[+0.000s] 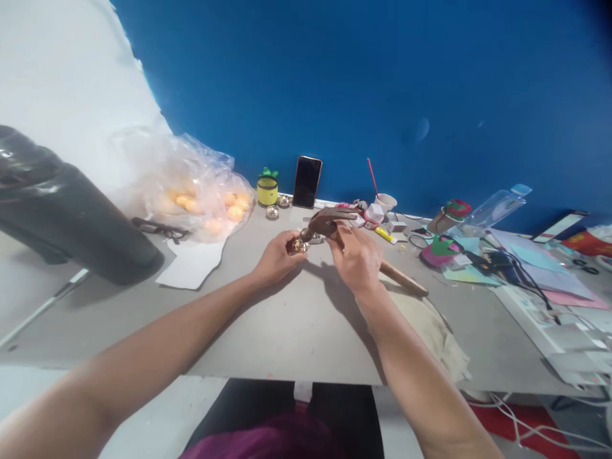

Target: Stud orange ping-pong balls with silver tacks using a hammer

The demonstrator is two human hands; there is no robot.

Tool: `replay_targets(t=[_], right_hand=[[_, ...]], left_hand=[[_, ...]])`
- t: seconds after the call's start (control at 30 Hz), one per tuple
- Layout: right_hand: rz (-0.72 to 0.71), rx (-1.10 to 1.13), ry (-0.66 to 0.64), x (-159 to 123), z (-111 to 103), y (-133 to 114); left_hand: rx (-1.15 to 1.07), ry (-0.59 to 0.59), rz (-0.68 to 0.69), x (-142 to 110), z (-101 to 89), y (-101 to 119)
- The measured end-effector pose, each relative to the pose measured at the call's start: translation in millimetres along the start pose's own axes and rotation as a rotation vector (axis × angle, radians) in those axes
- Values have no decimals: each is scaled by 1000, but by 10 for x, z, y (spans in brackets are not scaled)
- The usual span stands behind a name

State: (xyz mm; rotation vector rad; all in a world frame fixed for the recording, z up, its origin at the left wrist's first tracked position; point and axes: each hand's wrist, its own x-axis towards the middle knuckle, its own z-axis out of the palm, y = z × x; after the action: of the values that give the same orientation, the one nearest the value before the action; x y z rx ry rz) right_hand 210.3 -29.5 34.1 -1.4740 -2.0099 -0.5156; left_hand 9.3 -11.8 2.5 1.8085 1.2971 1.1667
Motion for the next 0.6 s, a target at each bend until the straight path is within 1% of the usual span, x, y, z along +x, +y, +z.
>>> replay_targets(t=[0.1, 0.17, 0.27, 0.37, 0.43, 0.6], right_hand=[[-24, -7, -35, -2, 11, 6], [-20, -9, 6, -1, 4, 10], [6, 9, 71, -2, -12, 4], [-17, 17, 8, -9, -6, -10], [-34, 8, -30, -11, 3, -12], [1, 2, 14, -6, 8, 5]], left_hand=[[31, 10, -1, 8, 10, -23], [44, 24, -23, 11, 15, -29], [40, 10, -48, 7, 15, -18], [33, -18, -37, 2, 10, -4], [36, -15, -25, 5, 7, -5], [-15, -8, -63, 14, 11, -32]])
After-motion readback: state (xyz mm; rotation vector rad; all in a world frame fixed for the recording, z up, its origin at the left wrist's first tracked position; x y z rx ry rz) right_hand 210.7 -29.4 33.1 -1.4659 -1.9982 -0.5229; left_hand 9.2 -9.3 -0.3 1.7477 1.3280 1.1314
